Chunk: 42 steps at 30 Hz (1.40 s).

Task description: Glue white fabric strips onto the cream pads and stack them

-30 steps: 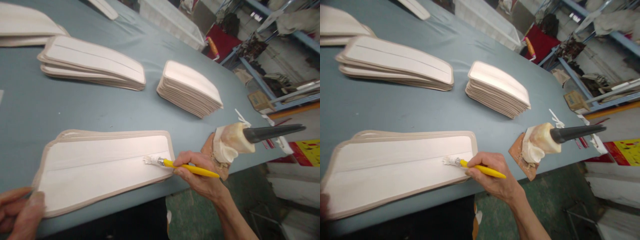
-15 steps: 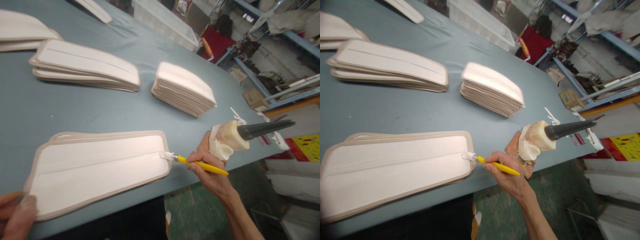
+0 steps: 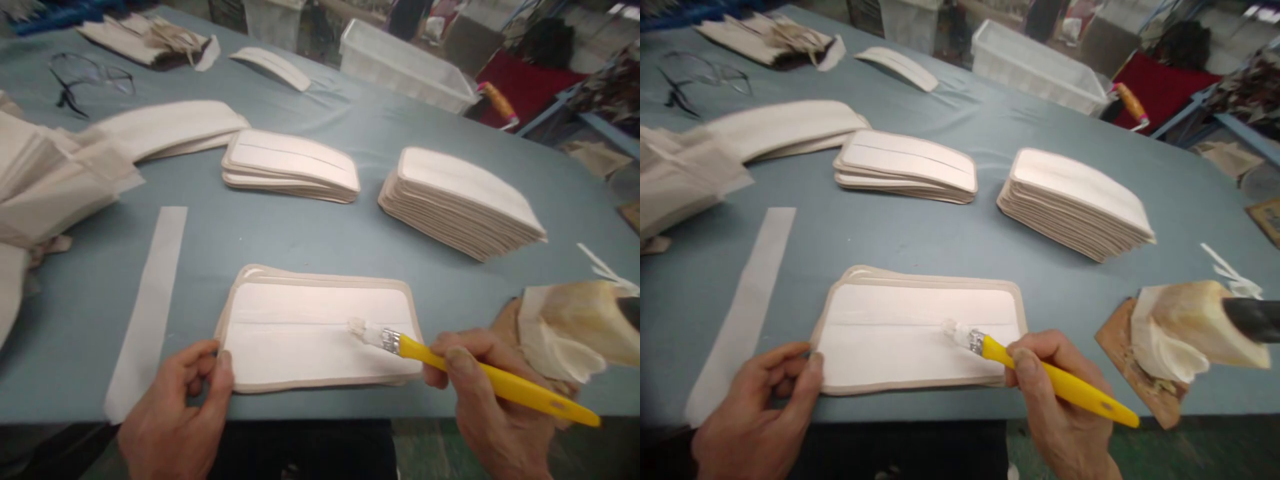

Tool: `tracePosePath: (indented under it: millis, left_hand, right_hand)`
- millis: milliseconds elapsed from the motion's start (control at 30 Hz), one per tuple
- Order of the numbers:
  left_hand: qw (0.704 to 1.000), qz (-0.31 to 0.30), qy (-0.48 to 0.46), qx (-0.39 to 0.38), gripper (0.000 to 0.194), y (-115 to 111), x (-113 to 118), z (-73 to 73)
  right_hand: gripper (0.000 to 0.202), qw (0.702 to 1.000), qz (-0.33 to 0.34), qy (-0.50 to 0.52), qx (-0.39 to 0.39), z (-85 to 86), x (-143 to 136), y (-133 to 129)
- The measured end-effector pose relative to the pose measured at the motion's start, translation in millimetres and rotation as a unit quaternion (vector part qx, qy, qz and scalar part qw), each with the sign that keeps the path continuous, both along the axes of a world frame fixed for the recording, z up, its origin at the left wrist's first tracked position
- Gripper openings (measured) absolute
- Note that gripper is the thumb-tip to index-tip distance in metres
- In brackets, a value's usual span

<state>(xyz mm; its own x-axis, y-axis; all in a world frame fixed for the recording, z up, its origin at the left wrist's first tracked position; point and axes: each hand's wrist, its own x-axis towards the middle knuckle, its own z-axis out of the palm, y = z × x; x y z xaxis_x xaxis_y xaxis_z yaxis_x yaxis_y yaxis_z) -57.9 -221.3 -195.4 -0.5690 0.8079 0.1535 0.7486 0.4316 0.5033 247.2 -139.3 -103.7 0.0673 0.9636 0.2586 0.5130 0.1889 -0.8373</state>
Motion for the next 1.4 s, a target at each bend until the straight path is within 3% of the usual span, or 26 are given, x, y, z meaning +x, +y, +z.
tracePosePath:
  millis: [133, 233, 500, 733, 900, 1067, 1267, 1400]
  left_hand:
    - [0.999, -0.012, 0.032, 0.025, 0.026, 0, 6, 6.2]
    - [0.996, -0.039, 0.053, 0.052, 0.023, 2, 10, 6.5]
    - [0.991, -0.054, 0.074, 0.101, 0.026, 6, 14, 11.8]
    - [0.984, -0.069, 0.087, 0.140, 0.018, 10, 14, 11.9]
    - [0.986, -0.070, 0.071, 0.135, 0.016, 7, 13, 10.8]
    - [0.989, -0.066, 0.064, 0.113, 0.018, 4, 12, 8.8]
    - [0.994, -0.041, 0.044, 0.092, 0.025, 3, 13, 5.5]
    - [0.998, -0.039, 0.027, 0.046, 0.026, 2, 9, 5.3]
  right_hand:
    - [0.039, 0.993, 0.073, 0.079, -0.038, -3.3, -69, 3]
    - [0.039, 0.987, 0.115, 0.094, -0.058, -4.5, -104, 8]
    - [0.038, 0.990, 0.090, 0.085, -0.067, -8.9, -148, 17]
    - [0.045, 0.981, 0.149, 0.057, -0.109, -6.5, -145, 8]
    - [0.044, 0.990, 0.107, 0.054, -0.076, -3.4, -143, 9]
    - [0.032, 0.979, 0.176, 0.049, -0.089, -4.3, -137, 19]
    - [0.036, 0.992, 0.117, 0.004, -0.039, 1.9, -111, 18]
    - [0.032, 0.982, 0.185, -0.009, -0.029, 0.8, -101, 17]
